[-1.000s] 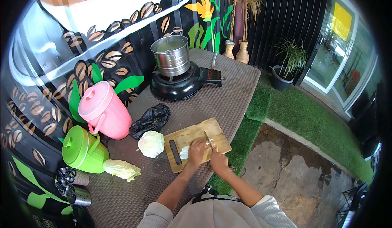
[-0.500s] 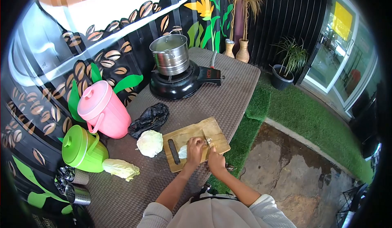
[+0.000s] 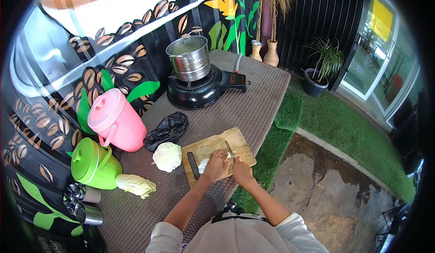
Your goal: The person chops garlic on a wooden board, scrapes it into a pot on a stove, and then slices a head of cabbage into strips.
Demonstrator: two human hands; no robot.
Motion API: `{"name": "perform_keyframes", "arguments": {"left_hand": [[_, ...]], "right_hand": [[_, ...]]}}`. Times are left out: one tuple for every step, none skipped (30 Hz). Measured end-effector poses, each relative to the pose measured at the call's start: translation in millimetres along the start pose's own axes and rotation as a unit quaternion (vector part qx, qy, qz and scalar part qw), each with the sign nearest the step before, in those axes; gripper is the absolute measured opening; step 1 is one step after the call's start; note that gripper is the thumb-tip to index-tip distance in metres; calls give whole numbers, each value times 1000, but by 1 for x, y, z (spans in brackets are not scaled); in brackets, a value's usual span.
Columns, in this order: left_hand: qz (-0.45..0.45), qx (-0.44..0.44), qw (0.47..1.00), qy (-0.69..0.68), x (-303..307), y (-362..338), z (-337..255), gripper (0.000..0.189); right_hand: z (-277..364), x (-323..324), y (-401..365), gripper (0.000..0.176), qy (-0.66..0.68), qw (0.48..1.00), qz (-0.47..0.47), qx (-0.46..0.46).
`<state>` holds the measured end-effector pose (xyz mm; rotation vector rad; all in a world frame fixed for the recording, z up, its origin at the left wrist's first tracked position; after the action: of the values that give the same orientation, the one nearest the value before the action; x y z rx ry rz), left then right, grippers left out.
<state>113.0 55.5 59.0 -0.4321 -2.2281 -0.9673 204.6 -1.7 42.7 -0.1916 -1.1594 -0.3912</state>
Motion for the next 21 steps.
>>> {"name": "perform_keyframes", "arguments": {"left_hand": [[8,-8,1000,-3,-2,1,0,25],[8,-10,1000,-5,-5,1,0,25],[4,73,996,-43,-6,2,10,22],[0,156,984,-81,-7,0,21,20],[-1,156,984,-82,-5,0,20,20],[-24,89,994,-60,1,3,11,17],[-46,21,998,-38,5,4,1,15],[-47,20,998,-39,4,3,1,15],[-70,21,997,-39,6,3,3,13],[-94,22,995,-40,7,3,4,13],[-93,22,994,-42,4,2,5,13],[-103,28,993,-55,6,2,6,13],[-113,32,991,-67,8,2,7,13],[-113,31,991,-68,8,4,7,13],[-93,36,994,-39,5,6,8,13],[-73,42,996,-9,2,7,10,13],[-74,42,996,-8,4,6,10,13],[-89,44,994,-43,8,6,9,12],[-104,46,990,-79,12,6,7,12],[-104,46,990,-80,13,6,6,12],[-92,56,992,-69,12,6,8,13]], "right_hand": [[0,2,2,23,6,1000,3,16],[2,4,2,22,12,999,7,33],[2,6,0,22,11,999,6,32],[2,9,-5,22,3,1000,3,25],[3,9,-9,22,-4,1000,1,19],[5,1,-15,22,-5,1000,1,20],[4,-7,-21,23,-13,1000,-14,-1],[0,-13,-23,24,-20,999,-28,-23],[0,-13,-21,24,-22,999,-29,-24],[1,-13,-19,25,-32,999,-34,-8],[1,-13,-18,27,-42,998,-38,7],[-1,-11,-14,27,-42,998,-37,4],[-1,-8,-7,28,-43,998,-29,27],[1,-6,-3,29,-44,998,-21,51],[2,-3,-5,29,-45,997,-22,52],[6,6,-8,21,-64,994,-51,67],[11,12,-12,14,-83,990,-79,83],[11,5,-16,14,-83,990,-79,84],[7,-3,-19,16,-77,992,-84,56],[1,-11,-21,18,-71,993,-89,28],[2,-10,-19,18,-73,993,-89,27]]}}
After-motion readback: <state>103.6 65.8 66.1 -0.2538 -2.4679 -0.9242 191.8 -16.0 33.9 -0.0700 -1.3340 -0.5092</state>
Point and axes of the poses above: each hand's wrist, its own y-axis towards the middle knuckle, its own x-axis out of the back of the hand, z = x × y, the point moved 9 cm from there along y, towards the middle knuckle, and after that the axes turned 14 degrees about -z, right-handed, at the moved point
